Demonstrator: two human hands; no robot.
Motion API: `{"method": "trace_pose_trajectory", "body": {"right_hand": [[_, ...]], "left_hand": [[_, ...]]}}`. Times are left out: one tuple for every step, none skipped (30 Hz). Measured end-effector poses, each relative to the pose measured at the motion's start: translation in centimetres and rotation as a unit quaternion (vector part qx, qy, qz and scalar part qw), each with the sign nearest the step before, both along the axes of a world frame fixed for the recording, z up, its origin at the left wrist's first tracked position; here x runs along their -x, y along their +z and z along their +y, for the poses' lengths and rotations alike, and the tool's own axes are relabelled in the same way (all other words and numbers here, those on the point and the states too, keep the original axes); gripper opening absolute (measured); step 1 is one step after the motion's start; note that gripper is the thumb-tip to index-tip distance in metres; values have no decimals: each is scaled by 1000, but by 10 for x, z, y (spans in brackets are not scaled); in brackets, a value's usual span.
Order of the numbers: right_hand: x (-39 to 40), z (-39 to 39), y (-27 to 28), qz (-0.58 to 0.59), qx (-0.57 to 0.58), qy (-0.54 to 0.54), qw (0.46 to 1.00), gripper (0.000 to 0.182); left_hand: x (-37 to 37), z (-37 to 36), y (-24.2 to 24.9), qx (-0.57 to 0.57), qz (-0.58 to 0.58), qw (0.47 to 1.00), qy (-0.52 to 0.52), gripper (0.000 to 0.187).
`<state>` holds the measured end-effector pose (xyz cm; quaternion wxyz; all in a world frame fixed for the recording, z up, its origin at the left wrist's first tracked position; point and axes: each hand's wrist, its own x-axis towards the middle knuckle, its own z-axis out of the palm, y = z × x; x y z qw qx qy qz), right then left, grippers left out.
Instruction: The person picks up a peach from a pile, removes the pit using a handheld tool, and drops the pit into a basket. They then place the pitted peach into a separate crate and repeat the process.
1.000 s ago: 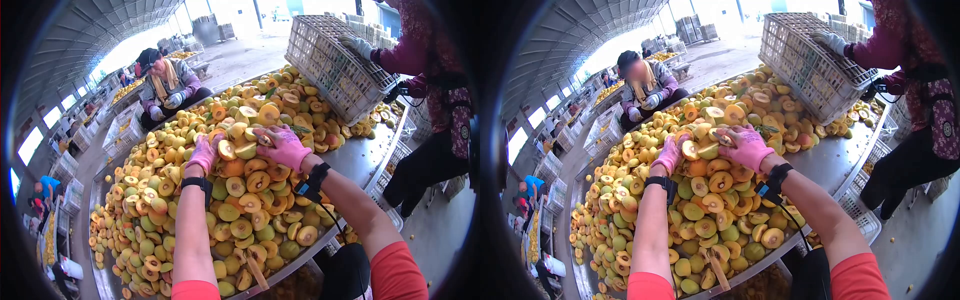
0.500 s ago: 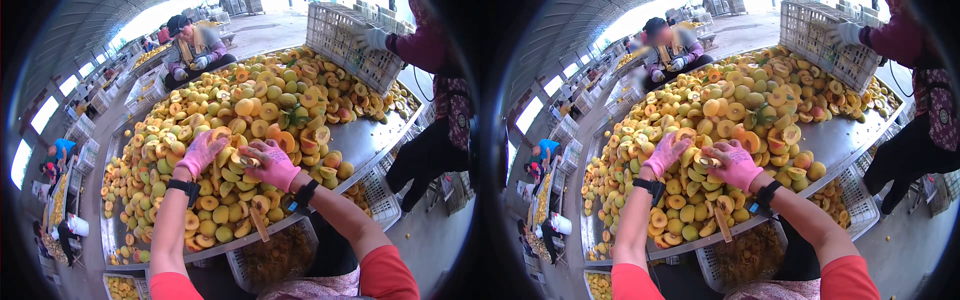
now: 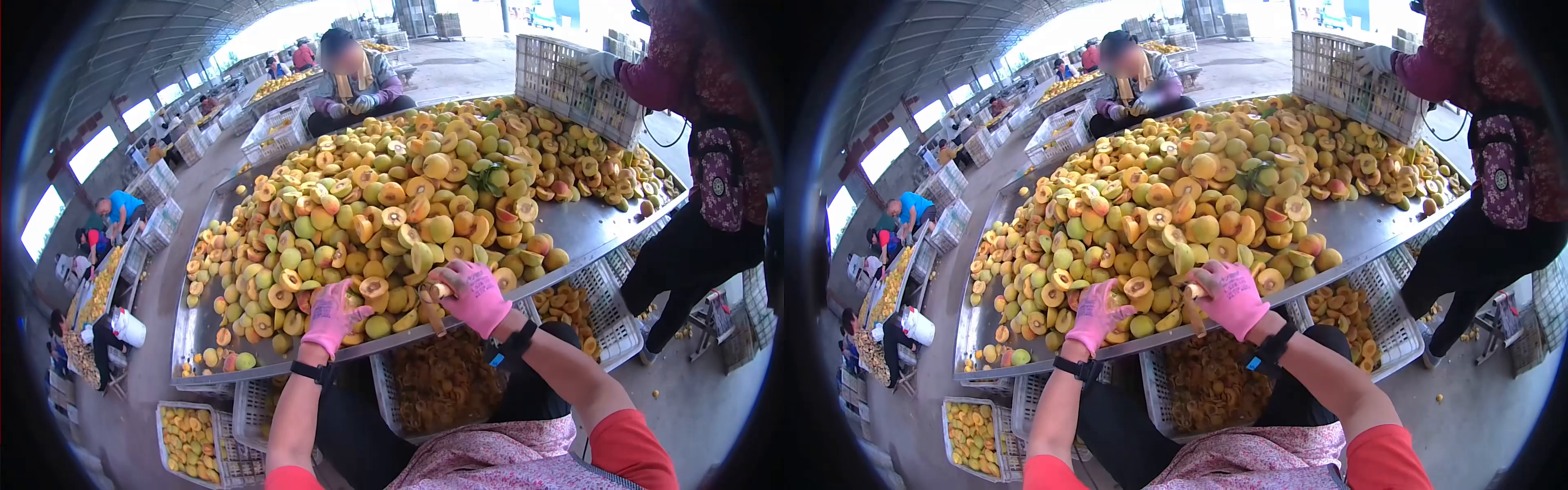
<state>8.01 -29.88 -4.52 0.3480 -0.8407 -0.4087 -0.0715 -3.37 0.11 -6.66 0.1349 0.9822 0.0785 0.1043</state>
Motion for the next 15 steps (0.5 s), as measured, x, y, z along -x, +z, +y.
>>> {"method": "trace_pose_trajectory", "body": {"right_hand": [[14, -1, -3, 11, 20, 3, 1000, 32], [23, 0, -10, 40, 23, -10, 999, 31], [26, 0, -21, 36, 25, -10, 999, 31], [28, 0, -25, -16, 44, -13, 999, 32], [28, -1, -29, -68, 62, -15, 996, 33], [26, -4, -32, -81, 81, -22, 993, 36], [21, -6, -36, -84, 81, -22, 993, 36], [13, -8, -41, -91, 97, -24, 991, 37], [8, -10, -47, -99, 112, -26, 988, 38], [10, -12, -44, -69, 113, -18, 991, 42], [15, -14, -44, -71, 113, -19, 991, 42], [20, -16, -44, -73, 91, -17, 993, 41], [24, -18, -44, -76, 68, -15, 995, 41], [29, -20, -42, -84, 64, -13, 994, 41], [33, -21, -38, -99, 21, -21, 995, 41]], "left_hand": [[5, 1, -3, 1, -3, 1000, 0, 89], [11, 2, -9, 29, -46, 998, -6, 85], [14, 3, -15, 58, -91, 994, -11, 82], [16, 2, -17, 91, -106, 990, -7, 77], [17, 2, -18, 91, -109, 990, -7, 77], [19, 2, -19, 93, -113, 989, 0, 78], [20, 3, -22, 95, -116, 989, 7, 79], [22, 2, -25, 94, -119, 988, 7, 79], [22, -1, -28, 111, -137, 984, 28, 76], [22, -5, -30, 129, -155, 978, 49, 74], [24, -8, -32, 129, -158, 978, 48, 74], [26, -12, -35, 122, -122, 984, 51, 65], [27, -16, -38, 113, -87, 988, 53, 57], [27, -22, -41, 123, -109, 984, 70, 47], [30, -23, -42, 111, -104, 986, 75, 45]]}}
